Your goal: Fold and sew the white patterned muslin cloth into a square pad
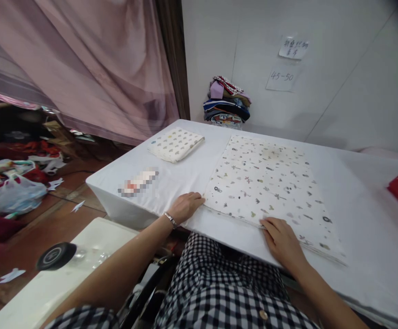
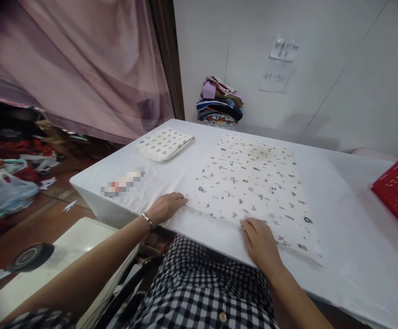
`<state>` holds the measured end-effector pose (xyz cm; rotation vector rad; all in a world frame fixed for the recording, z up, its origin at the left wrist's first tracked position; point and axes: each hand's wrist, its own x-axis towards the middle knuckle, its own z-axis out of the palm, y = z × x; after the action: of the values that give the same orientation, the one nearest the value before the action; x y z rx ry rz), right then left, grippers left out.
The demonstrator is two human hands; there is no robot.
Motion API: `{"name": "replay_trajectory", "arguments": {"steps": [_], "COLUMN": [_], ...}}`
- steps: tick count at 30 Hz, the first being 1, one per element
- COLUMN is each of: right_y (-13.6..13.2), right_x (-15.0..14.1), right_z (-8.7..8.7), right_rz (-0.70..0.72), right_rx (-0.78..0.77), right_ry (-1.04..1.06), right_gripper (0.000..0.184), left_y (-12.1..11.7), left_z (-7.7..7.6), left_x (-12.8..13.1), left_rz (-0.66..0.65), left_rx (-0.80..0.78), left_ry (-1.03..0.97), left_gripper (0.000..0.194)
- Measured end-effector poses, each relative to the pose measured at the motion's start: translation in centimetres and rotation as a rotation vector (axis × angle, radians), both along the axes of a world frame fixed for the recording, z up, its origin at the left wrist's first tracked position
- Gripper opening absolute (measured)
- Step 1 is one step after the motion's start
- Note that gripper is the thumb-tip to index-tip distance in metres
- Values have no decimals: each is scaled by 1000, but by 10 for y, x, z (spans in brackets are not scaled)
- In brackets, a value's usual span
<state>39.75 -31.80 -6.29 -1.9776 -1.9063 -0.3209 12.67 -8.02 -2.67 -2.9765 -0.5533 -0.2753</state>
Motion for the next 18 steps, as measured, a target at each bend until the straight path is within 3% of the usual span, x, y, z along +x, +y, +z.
{"name": "replay_trajectory", "arguments": {"steps": [7,14,18], "right_y": [-1,-2,-2], "right_x": [-2,-1,0], "right_z": [1,-1,-1], "right_rz": [-4,-7,1], "right_rx": [-14,-9,-15], "right_ry": [11,10,19], "right_gripper": [29,29,29], "left_y": [9,15,14], "left_z": [12,5,2], "left_x": [12,7,-1], "left_rz": [-158,-145,-143], "left_rx": [95,173,136], "left_ry": [137,114,67], "left_gripper": [21,23,24]}}
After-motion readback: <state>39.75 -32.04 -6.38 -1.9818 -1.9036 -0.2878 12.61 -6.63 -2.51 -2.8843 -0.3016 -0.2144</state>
